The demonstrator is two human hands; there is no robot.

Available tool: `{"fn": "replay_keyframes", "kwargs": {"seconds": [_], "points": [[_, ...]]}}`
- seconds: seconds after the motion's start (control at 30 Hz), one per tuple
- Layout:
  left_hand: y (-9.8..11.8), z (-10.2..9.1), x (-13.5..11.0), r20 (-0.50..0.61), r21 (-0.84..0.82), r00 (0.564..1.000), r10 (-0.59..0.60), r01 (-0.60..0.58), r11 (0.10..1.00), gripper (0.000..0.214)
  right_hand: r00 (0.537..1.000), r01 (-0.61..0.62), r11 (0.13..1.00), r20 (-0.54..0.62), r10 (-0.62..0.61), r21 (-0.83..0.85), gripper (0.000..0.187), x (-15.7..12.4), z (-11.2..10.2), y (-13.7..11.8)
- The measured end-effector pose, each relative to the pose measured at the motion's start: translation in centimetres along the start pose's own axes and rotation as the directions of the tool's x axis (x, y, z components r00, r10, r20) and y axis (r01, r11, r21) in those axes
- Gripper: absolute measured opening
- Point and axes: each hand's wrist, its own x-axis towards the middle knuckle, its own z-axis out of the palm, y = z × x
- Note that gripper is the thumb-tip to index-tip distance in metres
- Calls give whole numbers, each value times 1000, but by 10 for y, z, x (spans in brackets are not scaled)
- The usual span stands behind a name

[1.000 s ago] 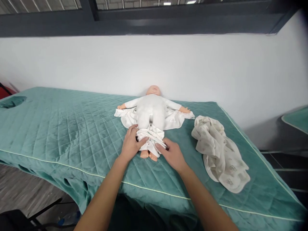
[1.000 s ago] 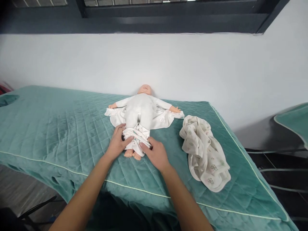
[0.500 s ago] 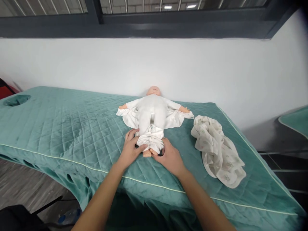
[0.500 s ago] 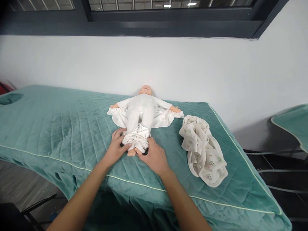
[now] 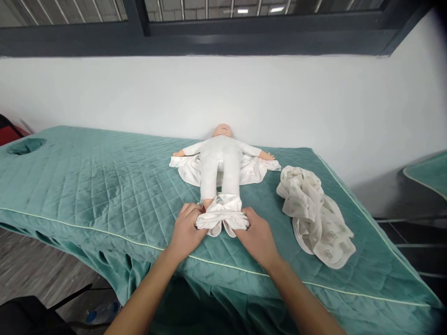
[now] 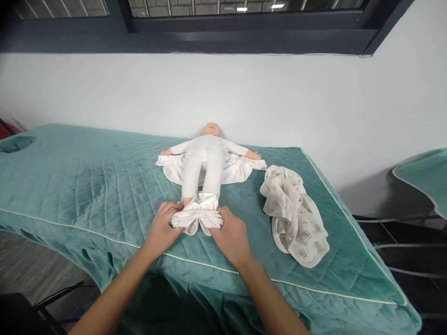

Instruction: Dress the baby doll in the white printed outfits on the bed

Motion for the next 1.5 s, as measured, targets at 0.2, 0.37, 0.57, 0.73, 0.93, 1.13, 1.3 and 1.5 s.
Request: {"fn": "replay_keyframes", "kwargs": {"seconds": [0.2, 0.37, 0.57, 0.73, 0.93, 1.13, 1.3, 1.5], "points": [[27, -45, 8, 393, 45, 900, -189, 186, 981, 20, 923, -29, 996, 386, -4, 80, 22, 4, -52, -22], [43, -95, 39, 649, 38, 737, -189, 217, 976, 16, 722, -6, 971, 673, -160, 238, 27, 34, -100, -41], [46, -168, 105, 720, 47, 681, -133, 144, 988, 44, 745, 187, 968, 617, -253, 171, 48, 75, -149, -79], [74, -186, 142, 291, 169, 955, -55, 5, 986, 35, 888, 335, 942, 325, -325, 26, 47, 88, -171, -123], [111, -179, 155, -169, 135, 969, 180, -158, 978, 22, 908, 414, 863, -71, -412, 288, 34, 82, -176, -158], [118, -160, 166, -300, -232, 946, 124, -198, 952, 20, 856, 395, 698, 37, -516, 597, 32, 75, -152, -174], [113, -131, 153, -317, -404, 942, 105, -235, 884, 63, 847, 402, 725, 73, -526, 560, 26, 75, -122, -194], [22, -94, 138, -341, -294, 927, -155, 51, 954, 47, 827, 471, 762, 78, -557, 445, 34, 134, -72, -169]]}}
